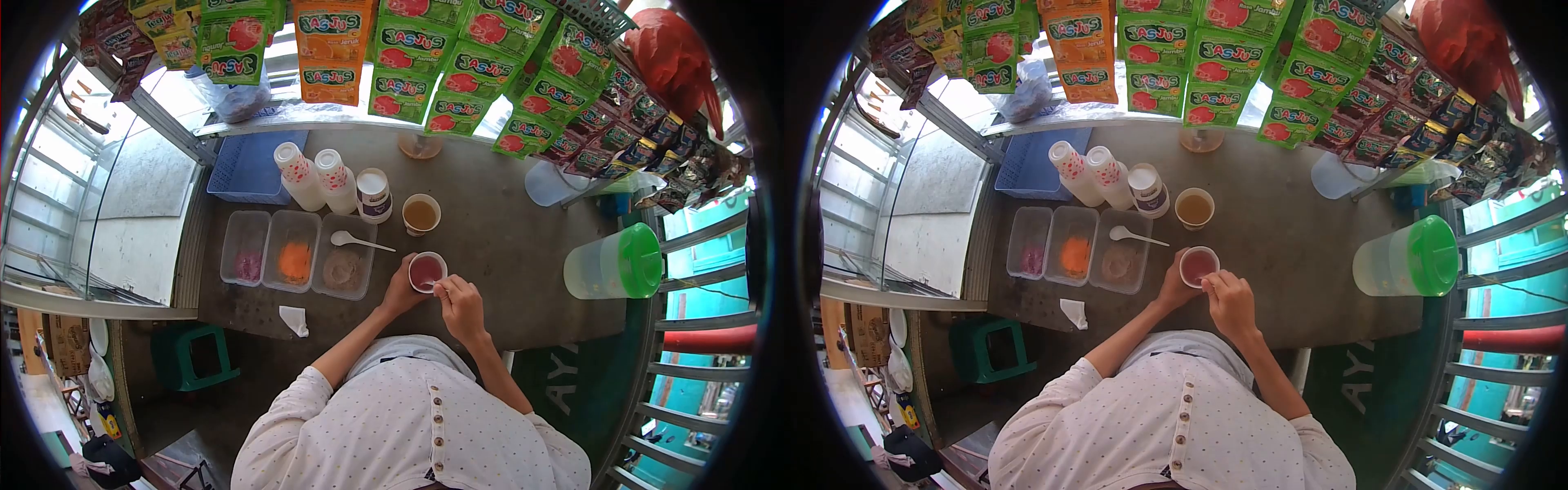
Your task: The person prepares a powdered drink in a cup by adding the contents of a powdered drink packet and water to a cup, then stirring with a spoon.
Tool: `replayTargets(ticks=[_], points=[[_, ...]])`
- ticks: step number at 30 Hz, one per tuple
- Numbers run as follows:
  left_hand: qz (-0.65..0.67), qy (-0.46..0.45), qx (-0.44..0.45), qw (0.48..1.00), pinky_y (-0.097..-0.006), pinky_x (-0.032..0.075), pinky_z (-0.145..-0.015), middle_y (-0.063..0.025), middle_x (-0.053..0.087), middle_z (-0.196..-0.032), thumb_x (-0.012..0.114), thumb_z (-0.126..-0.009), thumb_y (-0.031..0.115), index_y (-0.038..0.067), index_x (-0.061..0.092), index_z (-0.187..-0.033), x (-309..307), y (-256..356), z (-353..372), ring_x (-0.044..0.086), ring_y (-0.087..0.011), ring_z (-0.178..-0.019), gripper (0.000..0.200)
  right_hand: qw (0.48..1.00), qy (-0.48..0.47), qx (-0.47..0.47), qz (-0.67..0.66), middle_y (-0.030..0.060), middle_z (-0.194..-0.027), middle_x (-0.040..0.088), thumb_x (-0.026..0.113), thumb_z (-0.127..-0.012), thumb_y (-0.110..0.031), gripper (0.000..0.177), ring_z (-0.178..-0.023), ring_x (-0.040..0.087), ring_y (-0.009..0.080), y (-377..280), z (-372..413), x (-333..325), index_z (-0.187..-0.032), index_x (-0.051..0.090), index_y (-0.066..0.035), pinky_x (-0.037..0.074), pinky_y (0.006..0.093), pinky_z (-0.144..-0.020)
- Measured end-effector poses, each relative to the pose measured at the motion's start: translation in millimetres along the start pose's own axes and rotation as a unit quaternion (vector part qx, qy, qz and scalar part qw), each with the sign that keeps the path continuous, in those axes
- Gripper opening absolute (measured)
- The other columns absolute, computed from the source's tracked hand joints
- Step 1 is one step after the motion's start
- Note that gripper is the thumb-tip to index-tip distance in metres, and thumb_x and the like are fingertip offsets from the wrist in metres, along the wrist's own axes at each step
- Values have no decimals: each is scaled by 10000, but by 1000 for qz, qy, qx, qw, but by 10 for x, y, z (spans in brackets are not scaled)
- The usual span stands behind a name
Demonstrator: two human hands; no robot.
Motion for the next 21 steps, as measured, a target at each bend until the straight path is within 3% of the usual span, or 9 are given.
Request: replayTargets(ticks=[3, 10, 18, 21], points=[[0, -8, -12, 1000, -361, 477, -856, -159, 554, -1126, 828, -612, 207, 29, 370, -1232, 6, -13, -6, 578, -298, -1028, 791, 1000, 10, -9, 6, 83, -828, 605, 534, -880, -164, 145, -760, 573, 266, 79, 0, 88, -861, 620, -49, 401, 370, -656], [1, -7, 18, 1000, -356, 472, -864, -154, 544, -1144, 825, -617, 219, 32, 378, -1232, 15, -33, -2, 572, -290, -1038, 783, 999, 28, -33, -14, 87, -839, 609, 532, -880, -164, 148, -762, 576, 269, 68, -64, 136, -870, 623, -48, 400, 372, -654], [-5, -3, 7, 1000, -356, 475, -861, -156, 553, -1128, 839, -598, 210, 28, 383, -1226, -15, 53, -6, 577, -291, -1029, 797, 998, -57, -3, 28, 59, -743, 589, 500, -902, -205, 212, -663, 551, 255, -18, 10, -33, -783, 602, -63, 363, 349, -611], [-4, -1, 9, 1000, -355, 475, -859, -157, 552, -1129, 838, -599, 209, 27, 385, -1223, -10, 28, -5, 578, -291, -1027, 793, 999, -52, 5, 16, 60, -762, 587, 526, -880, -177, 164, -704, 557, 243, -20, 22, -27, -796, 599, -57, 363, 362, -619]])
Point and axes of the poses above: each hand's wrist, its own z-axis away from the middle knuckle, its own x-axis out of the palm, y = z × x, the point moved 5 cm from there along -z, towards the middle knuckle
